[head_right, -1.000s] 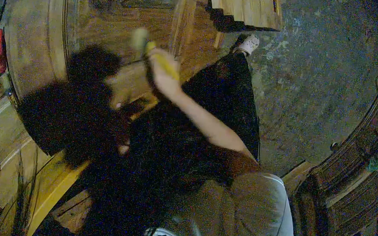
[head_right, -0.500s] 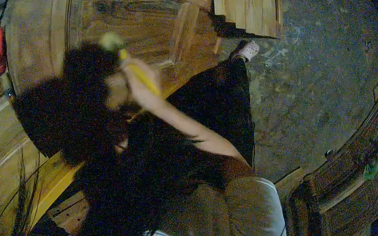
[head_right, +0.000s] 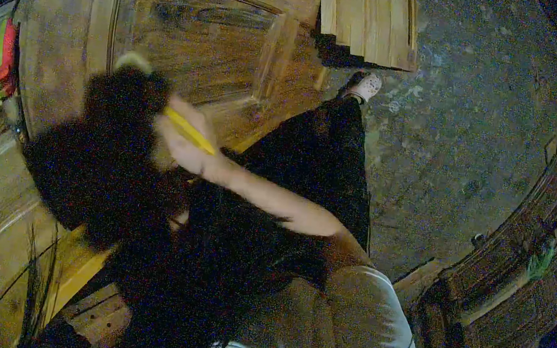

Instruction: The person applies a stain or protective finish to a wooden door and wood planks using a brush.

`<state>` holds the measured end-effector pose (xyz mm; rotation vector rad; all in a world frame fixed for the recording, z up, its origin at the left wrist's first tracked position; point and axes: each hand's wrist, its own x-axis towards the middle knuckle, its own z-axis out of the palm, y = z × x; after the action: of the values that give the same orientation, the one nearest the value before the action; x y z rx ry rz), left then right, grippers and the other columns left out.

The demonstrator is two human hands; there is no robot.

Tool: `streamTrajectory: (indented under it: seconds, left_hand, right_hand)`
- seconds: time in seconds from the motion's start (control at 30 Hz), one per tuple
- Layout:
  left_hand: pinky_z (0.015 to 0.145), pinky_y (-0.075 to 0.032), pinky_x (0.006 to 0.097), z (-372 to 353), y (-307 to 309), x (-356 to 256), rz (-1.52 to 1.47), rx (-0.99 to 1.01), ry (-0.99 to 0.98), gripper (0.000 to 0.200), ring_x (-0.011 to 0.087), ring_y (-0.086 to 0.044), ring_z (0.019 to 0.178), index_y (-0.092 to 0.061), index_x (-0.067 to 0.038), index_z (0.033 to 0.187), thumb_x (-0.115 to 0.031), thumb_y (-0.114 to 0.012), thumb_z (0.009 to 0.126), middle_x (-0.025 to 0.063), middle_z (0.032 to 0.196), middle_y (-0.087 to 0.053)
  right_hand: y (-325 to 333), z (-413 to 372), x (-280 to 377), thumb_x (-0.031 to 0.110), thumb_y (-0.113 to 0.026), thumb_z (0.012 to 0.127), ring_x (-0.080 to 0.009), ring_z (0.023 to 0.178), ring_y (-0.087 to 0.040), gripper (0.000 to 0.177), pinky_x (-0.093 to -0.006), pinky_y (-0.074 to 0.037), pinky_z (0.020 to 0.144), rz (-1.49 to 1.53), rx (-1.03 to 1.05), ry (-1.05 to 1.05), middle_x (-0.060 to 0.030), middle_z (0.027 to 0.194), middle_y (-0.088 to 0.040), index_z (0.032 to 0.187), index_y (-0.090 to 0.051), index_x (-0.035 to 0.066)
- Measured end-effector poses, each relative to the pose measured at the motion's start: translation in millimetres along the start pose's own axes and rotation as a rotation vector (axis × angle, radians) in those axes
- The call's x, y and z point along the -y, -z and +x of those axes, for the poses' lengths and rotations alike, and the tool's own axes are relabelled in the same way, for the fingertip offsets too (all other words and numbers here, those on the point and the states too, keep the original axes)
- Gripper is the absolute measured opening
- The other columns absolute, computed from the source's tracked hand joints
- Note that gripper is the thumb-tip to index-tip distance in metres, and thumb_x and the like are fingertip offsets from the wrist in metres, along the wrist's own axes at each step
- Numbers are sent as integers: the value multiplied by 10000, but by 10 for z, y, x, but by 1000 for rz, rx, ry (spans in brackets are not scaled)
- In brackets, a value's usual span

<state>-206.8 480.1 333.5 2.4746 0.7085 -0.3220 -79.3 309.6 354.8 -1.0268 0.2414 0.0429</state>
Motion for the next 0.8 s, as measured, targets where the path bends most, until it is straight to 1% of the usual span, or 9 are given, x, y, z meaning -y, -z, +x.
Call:
streamTrajectory:
  seconds: [0.03,0.1,0.2,0.33,0.47,0.6,0.67,0.73,0.8]
  left_hand:
    - [816,-451,356,12,5,8,-8,-1,0,281,281,-599,924,-540,-32,1168,-131,-424,933,134,1065,-620]
    - [811,-451,357,2,0,5,-12,-4,-2,277,281,-599,917,-543,-31,1161,-134,-424,932,135,1057,-620]
    - [805,-451,358,-15,-21,-4,-22,-13,3,272,281,-599,908,-546,-28,1150,-138,-425,932,136,1045,-621]
    - [796,-451,360,-17,-36,-15,-39,-13,1,267,280,-599,895,-551,-24,1135,-143,-427,931,137,1030,-623]
    - [787,-451,361,-35,-30,-13,-53,-19,15,262,280,-599,881,-556,-20,1121,-148,-428,931,138,1014,-625]
    - [778,-451,362,-14,5,-21,-62,-23,10,259,279,-599,868,-561,-16,1106,-153,-429,930,139,999,-626]
    - [774,-452,363,-10,11,-38,-61,-24,6,257,279,-600,862,-563,-14,1099,-155,-430,930,140,991,-627]
    - [769,-452,364,-23,24,-48,-66,-25,10,256,279,-600,855,-566,-13,1092,-158,-431,930,141,983,-628]
    - [765,-452,364,-37,11,-59,-76,-24,9,255,279,-600,849,-568,-11,1085,-160,-431,929,141,975,-628]
  right_hand:
    - [3,8,19,80,-569,849,-122,769,-544,133,-261,-447,685,-48,52,-39,-52,830,-585,965,-570,16]
    - [191,193,-134,115,-553,874,-101,722,-507,131,-255,-430,654,-114,-74,233,-38,817,-570,961,-575,20]
    - [704,298,-651,143,-535,912,-69,714,-490,119,-220,-406,634,-217,-300,97,4,791,-549,969,-572,46]
    - [922,347,-953,98,-519,914,-71,710,-512,86,-216,-420,657,-156,-316,-8,1,799,-559,967,-565,49]
    - [202,141,-64,80,-541,875,-130,809,-556,88,-251,-446,734,-114,-61,211,-53,864,-593,942,-573,33]
    - [63,10,-11,90,-562,868,-135,838,-567,79,-265,-450,754,-59,68,76,-61,876,-603,924,-588,42]
    - [309,164,-383,115,-562,883,-114,779,-556,93,-249,-449,716,-94,-135,236,-34,852,-599,933,-586,41]
    - [707,282,-692,127,-546,900,-78,716,-527,110,-220,-434,645,-254,-294,14,-2,810,-584,947,-579,34]
    - [896,383,-874,137,-528,915,-54,677,-499,124,-203,-409,584,-56,-349,21,13,776,-567,961,-573,30]
